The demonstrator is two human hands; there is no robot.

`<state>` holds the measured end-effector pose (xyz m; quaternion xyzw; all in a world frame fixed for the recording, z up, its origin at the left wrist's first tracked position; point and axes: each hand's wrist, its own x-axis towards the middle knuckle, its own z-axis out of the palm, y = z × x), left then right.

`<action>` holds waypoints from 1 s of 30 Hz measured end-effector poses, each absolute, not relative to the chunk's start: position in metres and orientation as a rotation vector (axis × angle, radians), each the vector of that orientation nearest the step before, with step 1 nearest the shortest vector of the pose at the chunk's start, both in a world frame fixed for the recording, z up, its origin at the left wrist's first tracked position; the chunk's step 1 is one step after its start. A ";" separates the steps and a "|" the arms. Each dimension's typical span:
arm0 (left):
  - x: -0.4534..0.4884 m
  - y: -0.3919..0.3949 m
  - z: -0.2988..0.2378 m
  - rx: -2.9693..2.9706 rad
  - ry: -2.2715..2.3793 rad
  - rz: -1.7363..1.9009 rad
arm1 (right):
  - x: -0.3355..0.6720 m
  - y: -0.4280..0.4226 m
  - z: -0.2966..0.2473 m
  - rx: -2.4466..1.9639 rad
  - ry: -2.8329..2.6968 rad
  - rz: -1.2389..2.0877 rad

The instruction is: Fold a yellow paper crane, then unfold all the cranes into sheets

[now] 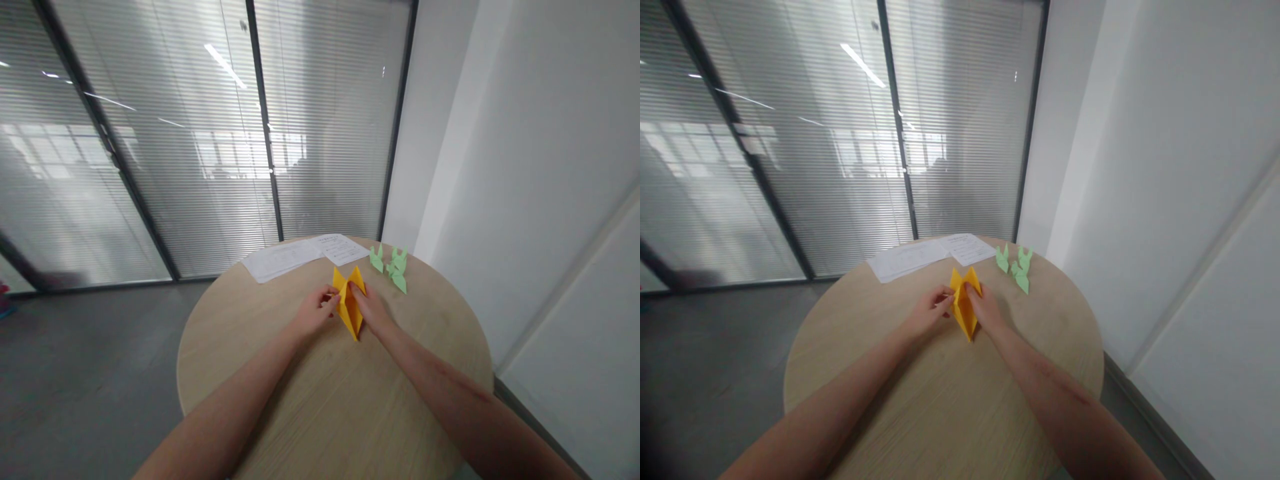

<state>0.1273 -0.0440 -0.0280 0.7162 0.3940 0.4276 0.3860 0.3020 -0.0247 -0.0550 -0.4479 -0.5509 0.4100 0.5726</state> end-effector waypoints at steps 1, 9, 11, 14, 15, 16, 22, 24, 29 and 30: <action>0.127 -0.043 -0.029 1.823 1.001 1.087 | 0.302 -0.024 -0.056 -1.051 -1.292 0.965; 0.128 -0.043 -0.035 1.772 0.995 1.092 | 0.299 -0.025 -0.057 -1.027 -1.240 1.053; 0.129 -0.044 -0.035 1.737 0.996 1.110 | 0.298 -0.026 -0.057 -1.029 -1.233 1.078; 0.128 -0.045 -0.037 1.713 0.963 1.115 | 0.296 -0.027 -0.060 -1.050 -1.235 1.081; 0.127 -0.046 -0.038 1.722 0.945 1.112 | 0.296 -0.027 -0.061 -1.045 -1.240 1.068; 0.126 -0.046 -0.039 1.750 0.924 1.123 | 0.295 -0.027 -0.063 -1.030 -1.252 1.066; 0.120 -0.052 -0.038 1.858 0.958 1.061 | 0.293 -0.021 -0.074 -1.030 -1.368 1.017; 0.120 -0.054 -0.036 1.849 1.003 1.036 | 0.292 -0.021 -0.073 -1.033 -1.401 0.991; 0.120 -0.052 -0.040 1.843 1.066 1.069 | 0.291 -0.026 -0.066 -1.017 -1.425 1.010; 0.121 -0.051 -0.042 1.839 1.089 1.088 | 0.291 -0.027 -0.065 -1.016 -1.427 1.020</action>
